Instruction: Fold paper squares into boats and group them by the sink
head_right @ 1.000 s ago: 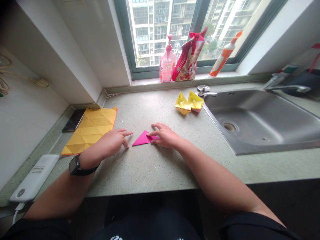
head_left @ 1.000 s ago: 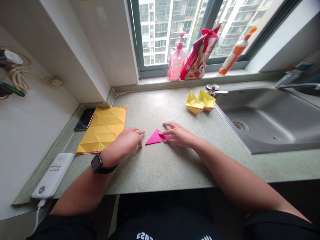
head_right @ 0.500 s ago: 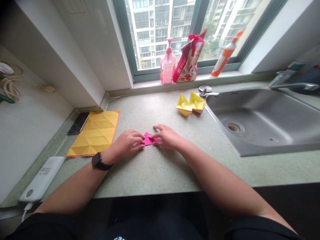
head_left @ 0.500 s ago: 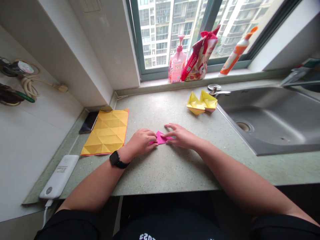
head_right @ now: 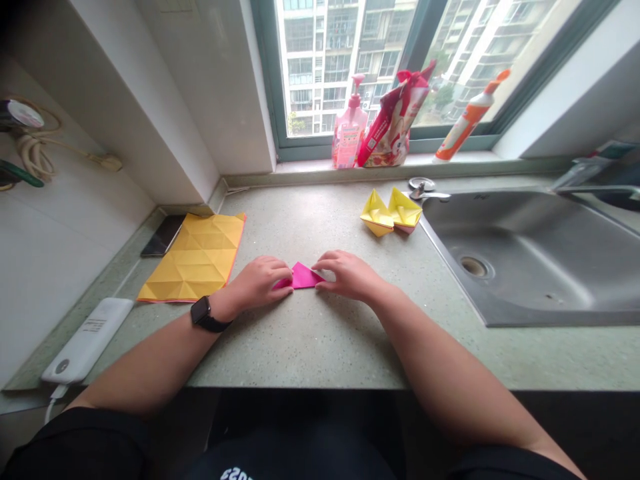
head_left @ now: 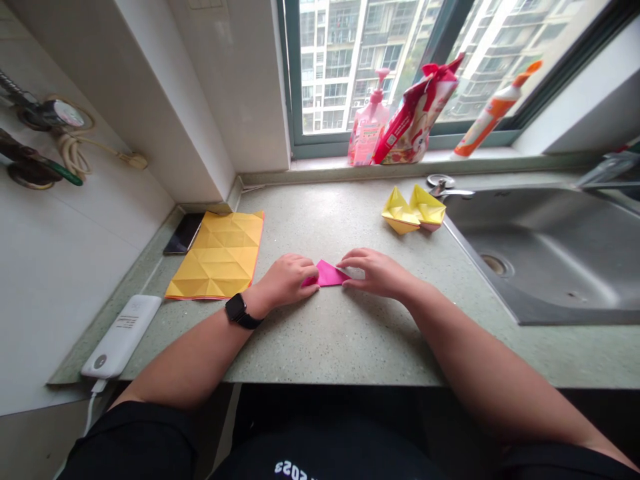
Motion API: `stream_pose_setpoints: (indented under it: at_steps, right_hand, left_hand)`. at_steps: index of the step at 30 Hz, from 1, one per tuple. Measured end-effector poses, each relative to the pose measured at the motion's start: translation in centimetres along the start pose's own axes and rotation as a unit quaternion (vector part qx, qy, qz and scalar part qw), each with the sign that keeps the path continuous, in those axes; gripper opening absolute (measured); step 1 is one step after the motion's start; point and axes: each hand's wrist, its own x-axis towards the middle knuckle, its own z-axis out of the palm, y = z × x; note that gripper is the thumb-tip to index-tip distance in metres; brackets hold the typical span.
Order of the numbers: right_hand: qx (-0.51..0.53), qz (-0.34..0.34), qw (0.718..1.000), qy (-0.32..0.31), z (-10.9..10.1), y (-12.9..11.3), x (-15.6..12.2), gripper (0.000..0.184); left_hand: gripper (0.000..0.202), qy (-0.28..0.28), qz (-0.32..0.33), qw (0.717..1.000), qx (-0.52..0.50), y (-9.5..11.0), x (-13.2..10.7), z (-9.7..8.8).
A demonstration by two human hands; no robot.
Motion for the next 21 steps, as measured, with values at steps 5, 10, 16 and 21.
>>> stream_pose_setpoints:
  at_steps: [5,10,16,21]
  right_hand:
    - [-0.01,-0.004,1.0,0.001,0.5,-0.1,0.0,0.026]
    - [-0.005,-0.007,1.0,0.009,0.7,-0.1,0.3,0.028]
    - [0.045,-0.017,0.997,0.054,1.2,-0.7,0.6,0.022]
    - [0.075,-0.027,0.99,0.112,1.2,-1.7,0.8,0.022]
  left_hand:
    - [0.012,0.023,-0.006,1.0,-0.003,0.1,0.0,0.2]
    - [0.017,0.041,-0.022,0.999,0.007,0.1,-0.1,0.3]
    - [0.015,0.081,-0.04,0.996,-0.022,0.2,-0.2,0.1]
    - [0.014,0.098,-0.072,0.992,-0.014,0.3,-0.3,-0.1]
